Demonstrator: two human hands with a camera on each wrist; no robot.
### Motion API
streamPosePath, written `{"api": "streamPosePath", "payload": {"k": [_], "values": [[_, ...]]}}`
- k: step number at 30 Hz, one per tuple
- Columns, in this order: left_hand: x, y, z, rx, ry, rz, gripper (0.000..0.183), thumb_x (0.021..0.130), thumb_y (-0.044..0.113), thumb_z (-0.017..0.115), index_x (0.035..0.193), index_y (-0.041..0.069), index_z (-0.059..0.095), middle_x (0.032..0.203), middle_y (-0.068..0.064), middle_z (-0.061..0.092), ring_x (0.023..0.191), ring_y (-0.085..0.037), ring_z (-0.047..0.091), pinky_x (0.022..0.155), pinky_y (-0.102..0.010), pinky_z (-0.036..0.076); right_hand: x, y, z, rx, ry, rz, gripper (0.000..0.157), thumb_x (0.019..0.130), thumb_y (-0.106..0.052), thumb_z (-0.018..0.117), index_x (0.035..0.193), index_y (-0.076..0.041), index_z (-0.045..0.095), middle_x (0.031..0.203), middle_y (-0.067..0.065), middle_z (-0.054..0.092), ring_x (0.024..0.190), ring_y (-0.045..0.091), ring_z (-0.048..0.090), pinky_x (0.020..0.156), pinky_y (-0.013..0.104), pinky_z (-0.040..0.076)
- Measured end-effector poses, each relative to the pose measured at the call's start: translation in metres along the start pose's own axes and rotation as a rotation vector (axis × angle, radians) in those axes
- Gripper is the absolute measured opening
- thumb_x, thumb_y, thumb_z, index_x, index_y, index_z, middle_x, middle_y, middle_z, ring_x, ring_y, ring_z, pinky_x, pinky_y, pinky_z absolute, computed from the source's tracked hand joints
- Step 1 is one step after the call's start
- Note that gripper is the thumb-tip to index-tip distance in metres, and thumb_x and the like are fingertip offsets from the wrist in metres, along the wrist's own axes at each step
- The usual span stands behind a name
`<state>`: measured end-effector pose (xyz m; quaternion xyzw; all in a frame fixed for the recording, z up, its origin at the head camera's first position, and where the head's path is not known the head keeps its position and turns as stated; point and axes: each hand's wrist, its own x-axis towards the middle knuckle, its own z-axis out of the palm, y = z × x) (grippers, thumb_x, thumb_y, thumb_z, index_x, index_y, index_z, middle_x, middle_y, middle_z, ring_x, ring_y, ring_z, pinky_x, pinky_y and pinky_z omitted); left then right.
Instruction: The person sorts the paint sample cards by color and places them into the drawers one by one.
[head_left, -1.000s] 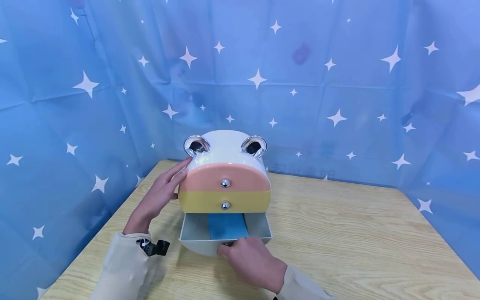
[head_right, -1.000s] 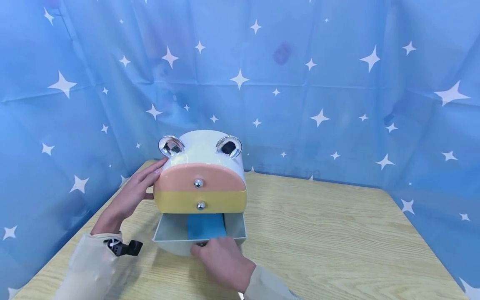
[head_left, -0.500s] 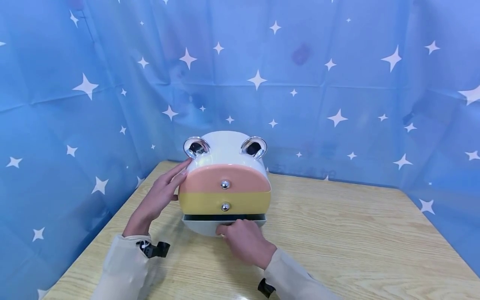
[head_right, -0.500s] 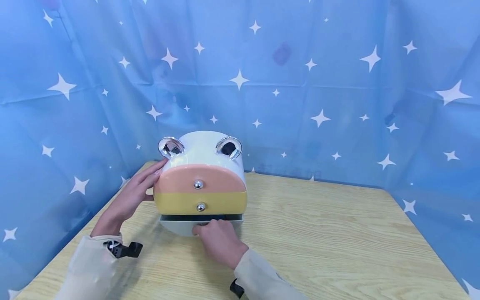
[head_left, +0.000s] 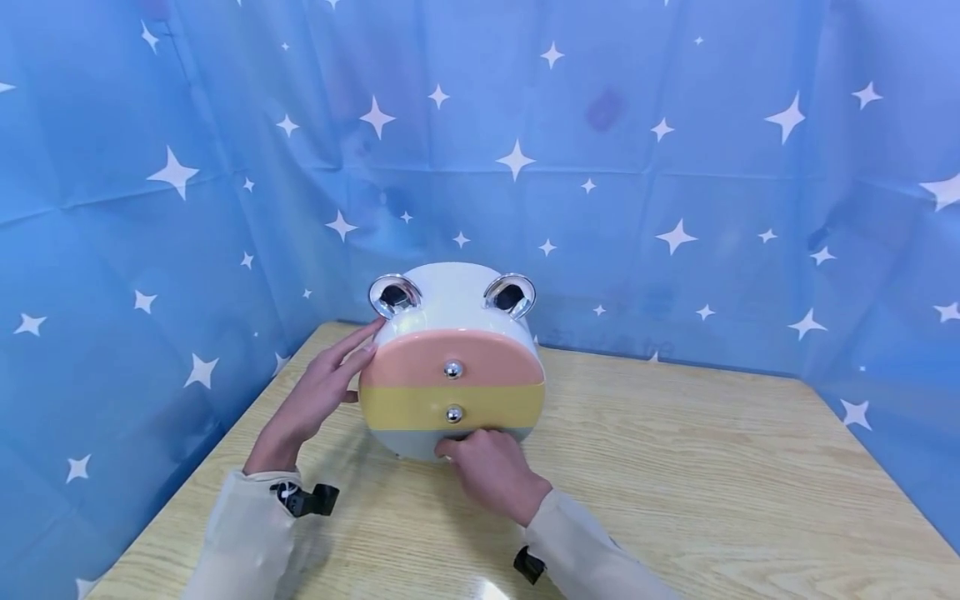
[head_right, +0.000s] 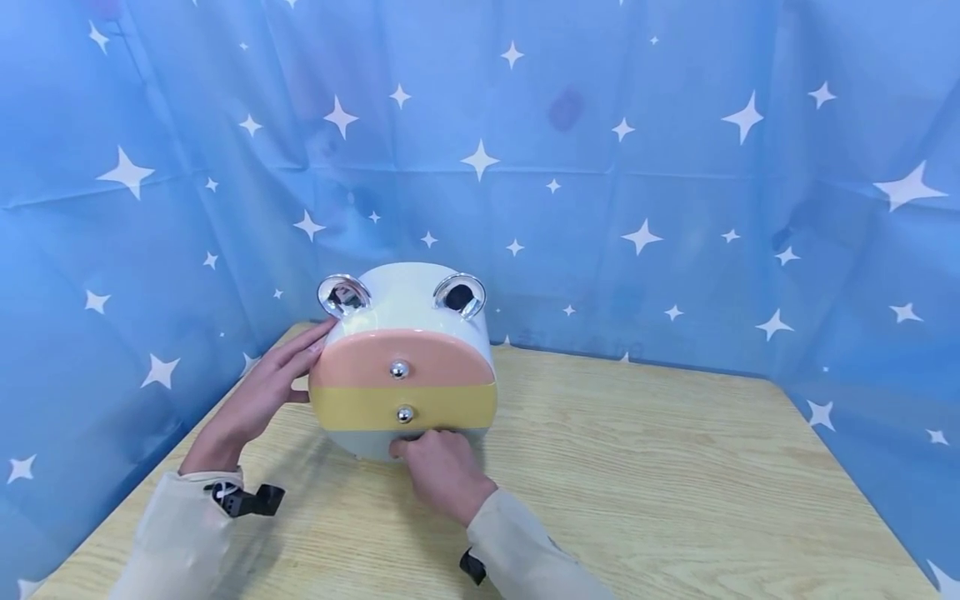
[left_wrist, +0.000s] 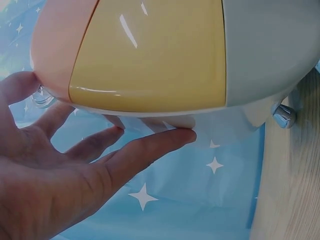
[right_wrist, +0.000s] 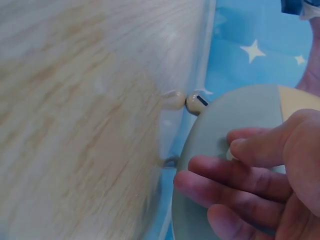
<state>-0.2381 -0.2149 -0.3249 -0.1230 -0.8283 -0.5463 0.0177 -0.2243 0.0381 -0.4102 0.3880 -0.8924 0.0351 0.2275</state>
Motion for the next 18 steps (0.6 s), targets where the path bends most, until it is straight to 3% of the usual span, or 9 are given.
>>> {"api": "streamPosePath", "payload": {"k": [10,13,18], "values": [[0.002,-0.003,0.002,0.006,-0.023,-0.006,0.051,0.107,0.046,0.04,0.157,0.037,0.033,0.168,-0.003,0.024,0.148,-0.042,0.036,0.094,-0.061,0.055,-0.004,0.001,0.001,-0.057,-0.008,0.0,0.024,0.091,-0.007,0.067,0.095,-0.029,0.075,0.073,-0.012,0.07,0.056,0.004,0.054,0.046,0.02,0.039],[-0.003,-0.005,0.0,0.07,-0.032,-0.01,0.052,0.106,0.05,0.038,0.157,0.039,0.031,0.169,-0.004,0.024,0.148,-0.043,0.035,0.098,-0.064,0.052,-0.011,0.006,-0.006,0.041,-0.037,-0.025,0.027,0.088,-0.004,0.067,0.102,-0.026,0.075,0.078,-0.011,0.071,0.056,0.003,0.052,0.048,0.019,0.04],[-0.022,-0.012,-0.013,0.326,0.01,0.001,0.058,0.107,0.052,0.034,0.16,0.028,0.028,0.165,-0.013,0.031,0.147,-0.045,0.036,0.11,-0.067,0.039,-0.039,0.032,-0.032,0.277,-0.164,-0.032,0.034,0.088,-0.01,0.071,0.12,-0.022,0.071,0.089,-0.006,0.076,0.067,-0.002,0.06,0.06,0.017,0.05]]}}
